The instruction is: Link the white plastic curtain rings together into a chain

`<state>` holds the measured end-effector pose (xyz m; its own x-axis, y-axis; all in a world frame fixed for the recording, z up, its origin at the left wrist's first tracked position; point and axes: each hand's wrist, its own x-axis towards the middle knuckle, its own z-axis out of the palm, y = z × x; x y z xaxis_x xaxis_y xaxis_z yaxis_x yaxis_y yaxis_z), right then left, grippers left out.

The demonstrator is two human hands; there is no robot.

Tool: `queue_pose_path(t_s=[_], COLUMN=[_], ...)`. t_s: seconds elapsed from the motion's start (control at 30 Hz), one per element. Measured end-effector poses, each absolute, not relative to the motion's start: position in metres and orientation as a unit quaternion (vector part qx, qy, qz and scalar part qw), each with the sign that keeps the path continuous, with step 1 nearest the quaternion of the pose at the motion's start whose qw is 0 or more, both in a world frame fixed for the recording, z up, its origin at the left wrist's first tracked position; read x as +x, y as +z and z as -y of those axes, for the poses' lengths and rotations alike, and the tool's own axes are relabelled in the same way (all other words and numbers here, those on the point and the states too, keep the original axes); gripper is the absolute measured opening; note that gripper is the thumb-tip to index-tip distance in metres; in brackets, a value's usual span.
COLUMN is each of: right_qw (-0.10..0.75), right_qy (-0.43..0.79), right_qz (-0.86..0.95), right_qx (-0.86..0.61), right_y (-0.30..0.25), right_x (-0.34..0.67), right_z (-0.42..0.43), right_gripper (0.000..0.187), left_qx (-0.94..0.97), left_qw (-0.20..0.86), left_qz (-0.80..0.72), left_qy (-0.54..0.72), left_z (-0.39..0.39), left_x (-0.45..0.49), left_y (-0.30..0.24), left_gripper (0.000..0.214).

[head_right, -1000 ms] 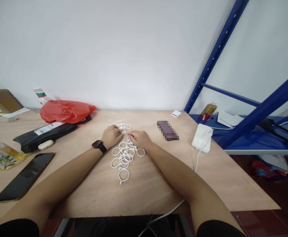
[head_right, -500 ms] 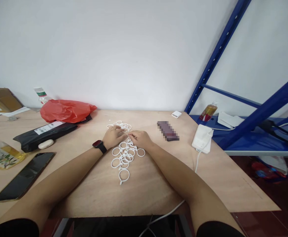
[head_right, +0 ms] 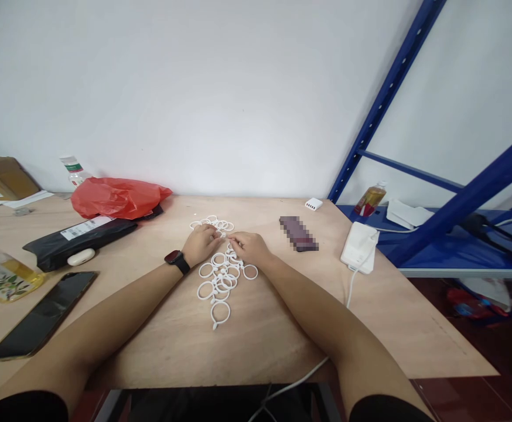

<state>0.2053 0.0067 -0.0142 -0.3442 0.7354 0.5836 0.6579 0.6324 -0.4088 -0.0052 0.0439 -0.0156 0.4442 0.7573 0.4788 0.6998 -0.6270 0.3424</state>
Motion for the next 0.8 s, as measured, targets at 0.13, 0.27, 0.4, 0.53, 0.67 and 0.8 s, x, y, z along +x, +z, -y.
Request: queue_pose_path(t_s=[0.13,0.27,0.4,0.53,0.67,0.8], right_qw=[0.409,0.43,0.435,0.441,0.434,0.424], right_qy=[0.037,0.027,0.025,0.027,0.025,0.025], right_qz=[0.796,0.794,0.809,0.816,0.822,0.833], right_qx=[-0.445,-0.428,-0.395,-0.372,-0.367,-0.355], right_y=[-0.014,-0.013,-0.012,-0.011,-0.01,-0.01], right_x=[0.207,0.208,0.208,0.206,0.205,0.205], right_z=[-0.008,-0.008,-0.006,-0.004,-0.003,-0.003], right_gripper=[0.026,0.022,0.019,0.019,0.018,0.02], left_qx=[0.853,0.869,0.878,0.881,0.889,0.885], left_qw=[0.064,0.071,0.085,0.095,0.095,0.099], left_qz=[-0.351,-0.287,-0.268,-0.26,-0.25,-0.28], left_qy=[0.381,0.398,0.388,0.384,0.372,0.36], left_z=[-0.038,-0.029,-0.024,-0.024,-0.025,-0.026], left_x=[-0.004,-0.001,0.0,0.0,0.0,-0.001], left_y=[-0.009,-0.004,-0.003,-0.002,-0.003,-0.003], left_gripper=[0.016,0.015,0.012,0.012,0.014,0.021])
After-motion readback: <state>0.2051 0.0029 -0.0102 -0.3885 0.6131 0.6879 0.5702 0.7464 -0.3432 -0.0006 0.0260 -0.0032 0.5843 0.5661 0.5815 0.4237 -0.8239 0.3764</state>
